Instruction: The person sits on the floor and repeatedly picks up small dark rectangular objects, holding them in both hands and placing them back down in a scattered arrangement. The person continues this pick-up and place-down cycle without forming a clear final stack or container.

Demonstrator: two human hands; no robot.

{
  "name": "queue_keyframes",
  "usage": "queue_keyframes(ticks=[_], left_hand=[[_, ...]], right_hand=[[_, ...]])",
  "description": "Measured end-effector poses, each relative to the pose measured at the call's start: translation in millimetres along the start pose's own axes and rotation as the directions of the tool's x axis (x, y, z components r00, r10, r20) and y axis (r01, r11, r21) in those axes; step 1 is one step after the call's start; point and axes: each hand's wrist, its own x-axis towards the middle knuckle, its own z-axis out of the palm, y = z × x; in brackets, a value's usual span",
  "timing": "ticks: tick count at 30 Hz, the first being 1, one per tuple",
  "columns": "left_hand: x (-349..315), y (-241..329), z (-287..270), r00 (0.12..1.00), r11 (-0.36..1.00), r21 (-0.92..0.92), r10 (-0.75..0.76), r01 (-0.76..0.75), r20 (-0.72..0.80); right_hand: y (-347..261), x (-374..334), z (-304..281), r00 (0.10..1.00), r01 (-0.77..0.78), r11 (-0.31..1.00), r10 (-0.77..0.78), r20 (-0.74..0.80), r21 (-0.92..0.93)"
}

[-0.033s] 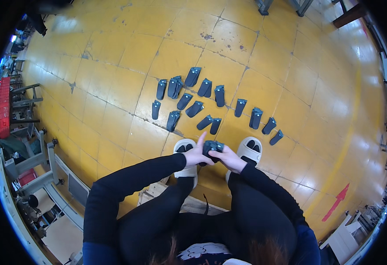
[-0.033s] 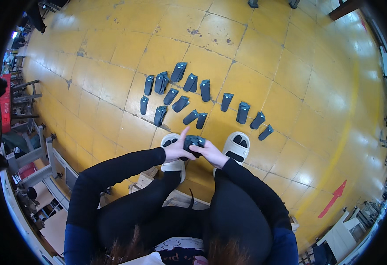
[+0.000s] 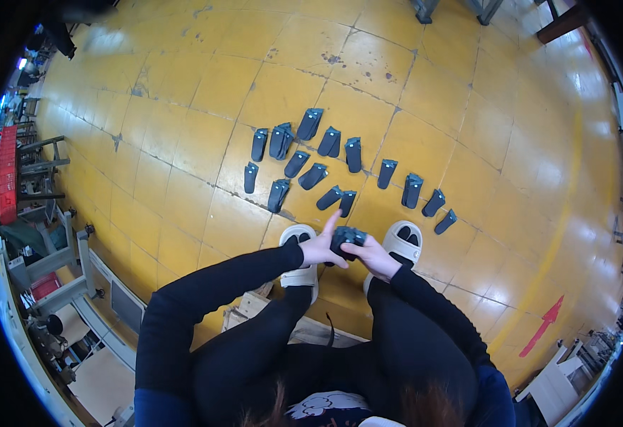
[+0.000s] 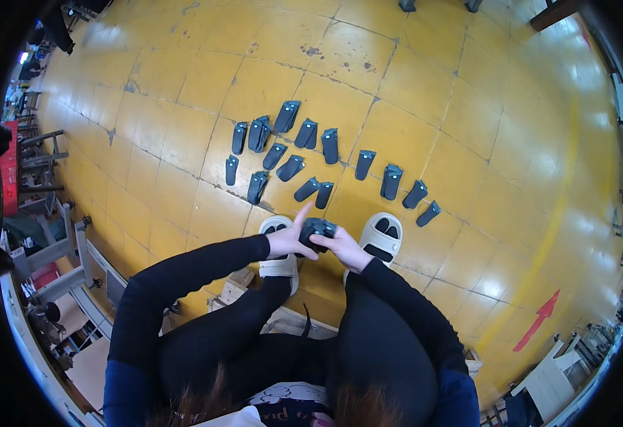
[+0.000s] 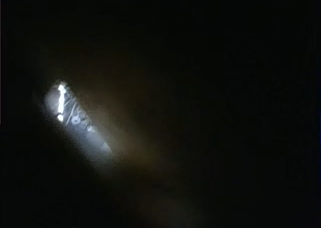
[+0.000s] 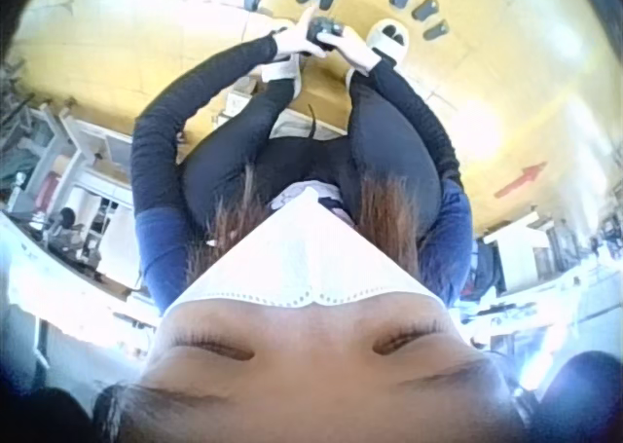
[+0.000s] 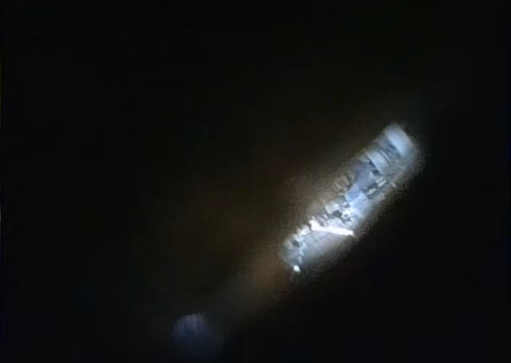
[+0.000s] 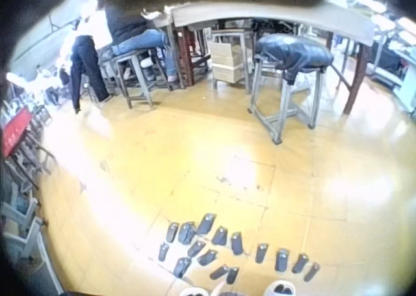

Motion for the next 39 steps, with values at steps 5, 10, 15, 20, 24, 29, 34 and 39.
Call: queue_keyframes(ticks=[5, 10, 15, 20, 24, 29, 34, 39], left_hand=[[55, 6, -82, 0.978, 0.612, 0.774, 0.204, -0.163, 0.044], [83, 2, -141, 0.555, 0.462, 0.835, 0.628, 0.298, -0.545], [98, -2, -150, 0.492, 0.451, 0.792, 0.622, 0.412, -0.609], [91, 4, -155, 0.488, 0.539, 0.76, 0.585, 0.363, -0.648], [83, -6, -168, 0.414, 0.63, 0.76, 0.656, 0.161, -0.632], [87, -7, -168, 0.437, 0.729, 0.674, 0.571, 0.119, -0.695], [89, -8, -166, 0.398, 0.797, 0.597, 0.521, 0.089, -0.755], [96, -20, -180, 0.376, 0.798, 0.596, 0.528, 0.087, -0.762]], right_hand=[[22, -26, -54, 0.934, 0.08, 0.993, -0.107, -0.341, -0.092], [47, -48, -79, 0.828, 0.19, 0.982, -0.154, -0.539, 0.012], [63, -37, -75, 0.756, 0.168, 0.926, -0.341, -0.558, -0.339], [59, -43, -74, 0.76, 0.176, 0.924, -0.347, -0.55, -0.34], [56, -42, -73, 0.766, 0.149, 0.92, -0.34, -0.546, -0.363], [61, -41, -76, 0.781, 0.164, 0.927, -0.331, -0.53, -0.337], [56, -43, -74, 0.789, 0.157, 0.925, -0.328, -0.519, -0.346], [61, -38, -73, 0.773, 0.186, 0.921, -0.353, -0.527, -0.344]])
